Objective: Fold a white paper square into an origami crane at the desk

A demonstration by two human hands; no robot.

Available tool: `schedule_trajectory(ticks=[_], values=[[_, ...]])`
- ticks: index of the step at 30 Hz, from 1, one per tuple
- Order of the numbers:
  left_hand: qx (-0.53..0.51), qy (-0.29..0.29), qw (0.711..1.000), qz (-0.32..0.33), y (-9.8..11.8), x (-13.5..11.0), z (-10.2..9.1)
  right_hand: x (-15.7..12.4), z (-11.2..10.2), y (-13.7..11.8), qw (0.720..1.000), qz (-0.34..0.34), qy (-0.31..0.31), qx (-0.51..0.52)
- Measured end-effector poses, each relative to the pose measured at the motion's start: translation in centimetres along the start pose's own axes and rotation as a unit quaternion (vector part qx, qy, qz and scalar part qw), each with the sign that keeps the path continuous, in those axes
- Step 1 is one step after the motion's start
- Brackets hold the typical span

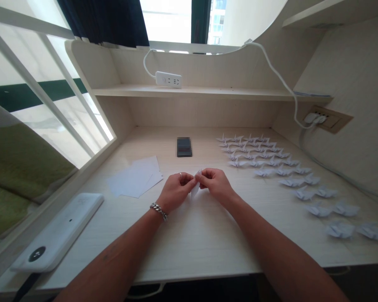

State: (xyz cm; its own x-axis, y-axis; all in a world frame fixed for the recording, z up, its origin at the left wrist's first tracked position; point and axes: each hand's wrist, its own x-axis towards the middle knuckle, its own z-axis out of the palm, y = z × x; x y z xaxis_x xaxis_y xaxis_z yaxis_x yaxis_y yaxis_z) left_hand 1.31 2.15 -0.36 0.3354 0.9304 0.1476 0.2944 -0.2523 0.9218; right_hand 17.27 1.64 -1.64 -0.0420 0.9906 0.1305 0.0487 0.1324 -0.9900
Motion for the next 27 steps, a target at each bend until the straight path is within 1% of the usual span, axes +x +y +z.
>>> schedule_trajectory(ticks=[3, 6, 9, 12, 15, 18, 20, 24, 27], values=[[-0.015, -0.025, 1.000, 0.003, -0.2, 0.0, 0.2, 0.0, 0.1, 0.1, 0.999, -0.034, 0.035, -0.019], [-0.018, -0.041, 0.999, -0.001, -0.3, 0.1, 0.3, -0.1, 0.2, -0.2, 0.998, -0.041, 0.053, -0.007], [-0.024, -0.011, 1.000, -0.007, -0.1, 0.2, 0.2, -0.1, 0.3, -0.5, 0.998, -0.020, 0.061, 0.025], [-0.052, 0.045, 0.997, -0.029, 0.1, 0.4, -0.2, -0.1, 0.3, -0.7, 0.996, 0.015, 0.067, 0.050], [-0.106, 0.087, 0.990, -0.041, 0.1, 0.5, -0.7, -0.3, 0.2, -0.9, 0.997, 0.049, 0.026, 0.051], [-0.117, 0.082, 0.989, -0.033, 0.2, 0.4, -1.0, -0.5, 0.3, -1.0, 0.996, 0.067, -0.040, 0.038], [-0.116, 0.069, 0.990, -0.028, 0.2, 0.4, -0.9, -0.6, 0.4, -1.0, 0.995, 0.068, -0.070, 0.026], [-0.167, 0.075, 0.983, -0.030, 0.6, 0.2, -0.6, -0.8, 0.8, -0.9, 0.992, 0.075, -0.093, 0.026], [-0.215, 0.085, 0.972, -0.049, 0.8, 0.1, -0.5, -0.8, 1.2, -0.8, 0.988, 0.093, -0.115, 0.049]])
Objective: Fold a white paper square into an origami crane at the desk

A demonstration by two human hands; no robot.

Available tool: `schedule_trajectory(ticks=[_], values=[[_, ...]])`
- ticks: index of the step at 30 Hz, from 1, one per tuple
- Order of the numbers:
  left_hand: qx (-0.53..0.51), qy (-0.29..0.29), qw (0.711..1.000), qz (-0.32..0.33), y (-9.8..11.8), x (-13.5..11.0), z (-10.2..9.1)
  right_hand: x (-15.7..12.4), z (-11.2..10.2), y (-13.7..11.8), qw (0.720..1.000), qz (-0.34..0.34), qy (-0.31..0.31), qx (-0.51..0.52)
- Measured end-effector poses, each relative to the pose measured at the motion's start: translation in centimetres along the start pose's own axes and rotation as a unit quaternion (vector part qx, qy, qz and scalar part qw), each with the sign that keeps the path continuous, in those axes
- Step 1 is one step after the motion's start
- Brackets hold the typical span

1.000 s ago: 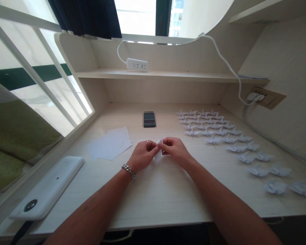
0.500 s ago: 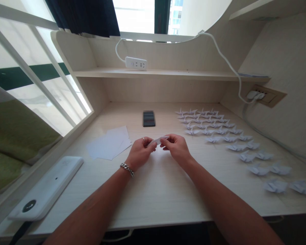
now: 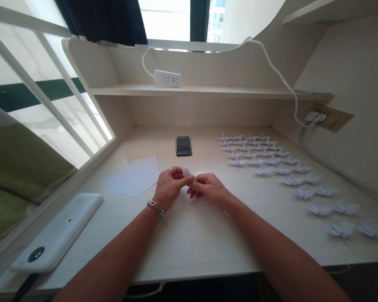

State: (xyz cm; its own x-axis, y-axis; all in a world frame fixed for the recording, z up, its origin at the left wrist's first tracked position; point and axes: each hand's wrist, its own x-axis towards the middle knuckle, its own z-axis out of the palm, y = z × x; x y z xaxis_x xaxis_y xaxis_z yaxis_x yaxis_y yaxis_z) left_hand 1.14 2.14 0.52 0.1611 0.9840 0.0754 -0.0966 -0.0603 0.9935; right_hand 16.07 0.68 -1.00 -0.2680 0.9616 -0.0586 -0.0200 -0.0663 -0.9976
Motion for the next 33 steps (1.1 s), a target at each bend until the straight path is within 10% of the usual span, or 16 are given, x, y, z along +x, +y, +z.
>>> schedule_trajectory(ticks=[18, 21, 26, 33], values=[[-0.086, 0.184, 0.979, 0.002, 0.4, 2.0, -2.6, -0.6, 0.9, -0.6, 0.997, 0.037, -0.017, 0.072], [-0.066, 0.159, 0.985, -0.010, 0.1, 1.7, -2.2, -0.5, 0.7, -0.6, 0.996, 0.033, 0.018, 0.085], [0.016, -0.061, 0.997, -0.033, -1.0, 0.7, -0.6, -0.2, 0.4, -0.4, 0.996, 0.010, 0.029, 0.086], [-0.029, 0.002, 1.000, -0.011, -1.2, 1.1, -1.1, -0.1, 0.7, -0.4, 0.997, 0.029, -0.001, 0.065]])
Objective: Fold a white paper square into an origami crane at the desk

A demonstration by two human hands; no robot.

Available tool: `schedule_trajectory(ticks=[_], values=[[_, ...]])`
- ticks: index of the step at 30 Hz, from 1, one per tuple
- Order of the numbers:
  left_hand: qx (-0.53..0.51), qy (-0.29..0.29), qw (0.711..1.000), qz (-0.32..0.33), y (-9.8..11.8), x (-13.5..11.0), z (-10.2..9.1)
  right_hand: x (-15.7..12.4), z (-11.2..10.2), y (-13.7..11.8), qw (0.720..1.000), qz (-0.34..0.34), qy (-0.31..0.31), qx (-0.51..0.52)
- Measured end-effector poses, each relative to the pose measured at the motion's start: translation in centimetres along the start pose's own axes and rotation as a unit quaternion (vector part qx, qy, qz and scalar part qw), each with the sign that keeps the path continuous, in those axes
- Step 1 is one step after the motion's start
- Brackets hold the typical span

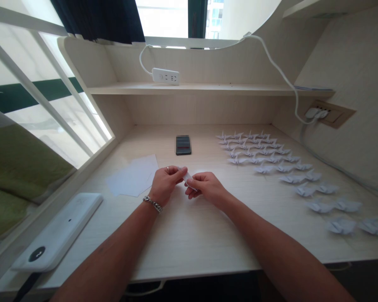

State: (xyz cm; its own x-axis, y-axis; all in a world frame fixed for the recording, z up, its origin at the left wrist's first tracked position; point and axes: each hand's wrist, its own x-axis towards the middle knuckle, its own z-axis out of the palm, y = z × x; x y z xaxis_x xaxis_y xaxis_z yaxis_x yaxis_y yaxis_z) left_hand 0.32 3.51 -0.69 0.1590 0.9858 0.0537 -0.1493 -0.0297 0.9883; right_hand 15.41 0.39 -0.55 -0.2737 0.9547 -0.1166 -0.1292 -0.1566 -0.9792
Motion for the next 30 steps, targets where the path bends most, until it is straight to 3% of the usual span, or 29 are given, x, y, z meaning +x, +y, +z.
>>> schedule_trajectory(ticks=[6, 12, 14, 16, 19, 26, 30], values=[[-0.009, 0.057, 0.998, -0.011, 0.5, 0.2, 0.3, -0.2, 0.3, -0.3, 1.000, -0.003, 0.005, -0.003], [-0.069, 0.151, 0.986, 0.001, 1.2, 0.7, -0.5, -0.3, 0.0, -0.4, 1.000, -0.010, 0.021, -0.001], [-0.064, 0.126, 0.990, -0.002, 1.1, 0.5, -0.3, -0.2, -0.1, -0.5, 0.998, -0.023, 0.052, 0.006], [-0.040, 0.058, 0.998, -0.005, 0.8, 0.1, 0.2, -0.2, -0.2, -0.5, 0.996, -0.036, 0.075, 0.013], [-0.020, -0.007, 1.000, 0.016, 0.4, -0.5, 1.1, -0.1, -0.4, -0.5, 0.996, -0.046, 0.077, 0.018], [0.024, 0.015, 0.998, 0.052, 0.5, -0.5, 1.0, 0.3, -0.5, 0.2, 0.996, -0.049, 0.050, -0.050], [0.028, 0.024, 0.998, 0.056, 0.3, -0.4, 0.9, 0.5, -0.7, 0.5, 0.988, -0.085, 0.091, -0.091]])
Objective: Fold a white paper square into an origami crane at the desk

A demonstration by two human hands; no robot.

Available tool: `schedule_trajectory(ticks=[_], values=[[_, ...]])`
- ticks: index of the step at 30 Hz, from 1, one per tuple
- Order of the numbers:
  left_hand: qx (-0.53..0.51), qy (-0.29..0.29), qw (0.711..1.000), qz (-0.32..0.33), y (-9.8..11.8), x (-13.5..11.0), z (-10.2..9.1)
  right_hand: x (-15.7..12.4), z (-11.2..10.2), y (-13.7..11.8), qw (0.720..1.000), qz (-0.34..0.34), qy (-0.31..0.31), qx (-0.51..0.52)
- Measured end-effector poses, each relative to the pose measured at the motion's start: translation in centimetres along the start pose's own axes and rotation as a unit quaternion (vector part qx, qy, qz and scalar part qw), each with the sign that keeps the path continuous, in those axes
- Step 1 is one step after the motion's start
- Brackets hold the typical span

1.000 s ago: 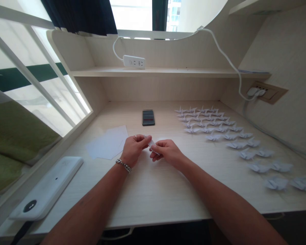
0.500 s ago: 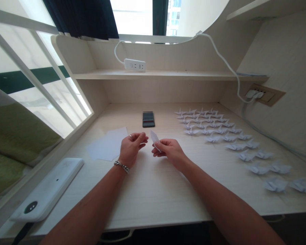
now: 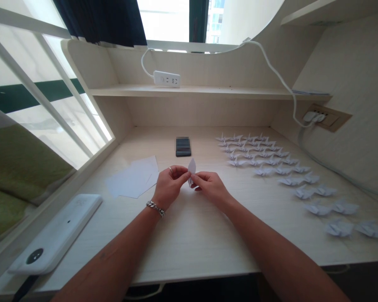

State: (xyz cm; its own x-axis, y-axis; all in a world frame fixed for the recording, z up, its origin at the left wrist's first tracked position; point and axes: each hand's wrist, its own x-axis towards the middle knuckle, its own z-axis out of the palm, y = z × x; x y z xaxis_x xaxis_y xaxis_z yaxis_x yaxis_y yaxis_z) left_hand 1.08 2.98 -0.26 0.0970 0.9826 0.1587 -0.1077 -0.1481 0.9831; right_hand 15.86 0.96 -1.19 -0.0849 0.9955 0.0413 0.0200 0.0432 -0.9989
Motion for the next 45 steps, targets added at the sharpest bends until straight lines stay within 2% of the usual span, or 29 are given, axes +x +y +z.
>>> schedule_trajectory(ticks=[5, 16, 21, 25, 32, 36, 45], values=[[-0.001, -0.012, 1.000, -0.017, -0.2, -0.1, 0.1, 0.0, -0.3, -0.1, 0.996, -0.052, 0.073, 0.029], [0.017, -0.038, 0.999, -0.015, -0.4, -0.2, 0.0, 0.3, -0.5, -0.2, 0.991, -0.043, 0.092, 0.082], [0.029, -0.043, 0.999, -0.013, -0.3, -0.2, -0.1, 0.2, -0.8, -0.3, 0.991, -0.007, 0.076, 0.106], [0.049, -0.061, 0.997, 0.003, -0.3, -0.3, -0.2, 0.0, -1.1, -0.5, 0.993, 0.016, 0.031, 0.116], [0.057, -0.077, 0.995, 0.005, -0.1, -0.4, -0.4, 0.0, -1.2, -0.2, 0.997, -0.011, 0.003, 0.074], [0.074, -0.082, 0.994, 0.009, 0.0, -0.4, -0.5, 0.0, -1.1, -0.2, 0.996, -0.027, 0.000, 0.083], [0.034, -0.103, 0.994, -0.017, 0.7, -0.5, -0.6, -0.4, -1.2, -0.6, 0.992, 0.000, -0.012, 0.124]])
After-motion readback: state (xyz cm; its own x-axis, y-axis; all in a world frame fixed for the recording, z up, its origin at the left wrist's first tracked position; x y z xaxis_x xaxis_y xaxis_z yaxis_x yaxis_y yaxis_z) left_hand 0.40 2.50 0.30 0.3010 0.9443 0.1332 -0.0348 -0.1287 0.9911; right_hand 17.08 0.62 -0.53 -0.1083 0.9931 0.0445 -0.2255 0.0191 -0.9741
